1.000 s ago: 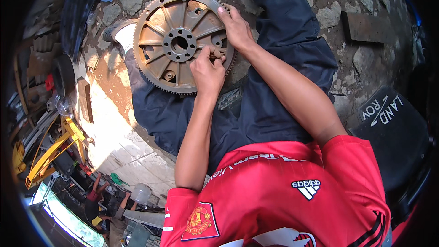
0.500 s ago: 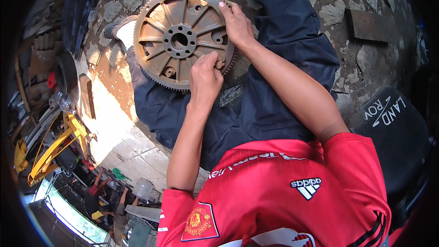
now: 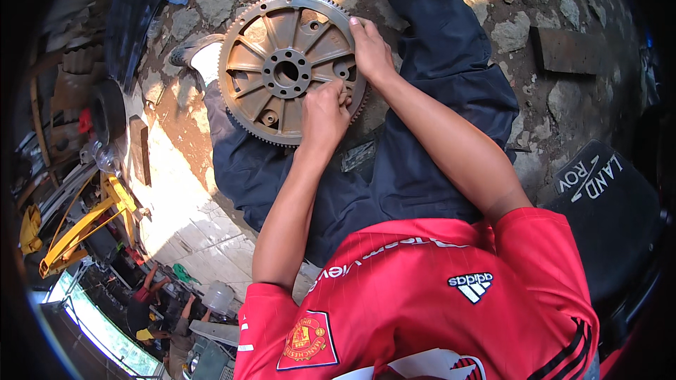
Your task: The person sits on the ground and scrubs the surface of a large metal flywheel with a small abrasive block. They rotate the flywheel to access different areas and continue scrubbing the same spots repeatedly.
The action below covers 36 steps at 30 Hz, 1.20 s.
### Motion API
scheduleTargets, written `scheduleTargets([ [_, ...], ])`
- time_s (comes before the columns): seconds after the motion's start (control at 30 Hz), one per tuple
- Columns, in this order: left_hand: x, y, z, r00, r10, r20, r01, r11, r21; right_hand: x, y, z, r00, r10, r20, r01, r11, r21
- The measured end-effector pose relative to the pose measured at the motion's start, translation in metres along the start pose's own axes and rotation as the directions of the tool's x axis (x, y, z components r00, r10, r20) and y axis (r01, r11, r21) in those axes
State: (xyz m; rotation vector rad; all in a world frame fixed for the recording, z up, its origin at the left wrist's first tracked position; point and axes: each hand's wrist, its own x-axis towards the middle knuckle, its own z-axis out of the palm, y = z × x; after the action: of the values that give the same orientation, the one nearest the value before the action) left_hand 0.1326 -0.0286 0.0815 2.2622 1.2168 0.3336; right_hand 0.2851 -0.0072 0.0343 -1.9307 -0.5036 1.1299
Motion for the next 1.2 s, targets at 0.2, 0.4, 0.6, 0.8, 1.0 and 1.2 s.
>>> scheduleTargets([
  [0.2,-0.012,0.009,0.016,0.943,-0.264,-0.201,0.224,0.954,-0.199,-0.004,-0.011,-0.003,0.997,0.078,0.025,-0.078,0.997,0.006],
  [0.4,-0.013,0.004,0.02,0.942,-0.022,-0.334,0.063,0.992,0.112,0.012,0.02,0.003,1.0,0.003,0.016,-0.006,0.99,0.14],
  [0.6,-0.02,0.014,0.026,0.964,0.04,-0.264,-0.021,0.997,0.074,0.001,0.003,0.007,0.999,0.04,0.008,-0.04,0.998,0.056],
  [0.8,-0.005,-0.014,0.008,0.96,-0.031,-0.278,0.019,0.999,-0.046,0.012,0.016,0.005,0.998,0.022,0.057,-0.034,0.976,0.215],
  [1.0,-0.02,0.008,0.025,0.964,-0.011,-0.264,-0.003,0.999,-0.053,0.002,0.005,0.003,0.999,0.03,0.029,-0.031,0.998,0.052],
  [1.2,-0.012,-0.018,-0.026,0.992,-0.119,0.042,0.125,0.976,-0.178,0.004,0.007,-0.002,0.995,0.048,0.085,-0.062,0.984,0.167],
])
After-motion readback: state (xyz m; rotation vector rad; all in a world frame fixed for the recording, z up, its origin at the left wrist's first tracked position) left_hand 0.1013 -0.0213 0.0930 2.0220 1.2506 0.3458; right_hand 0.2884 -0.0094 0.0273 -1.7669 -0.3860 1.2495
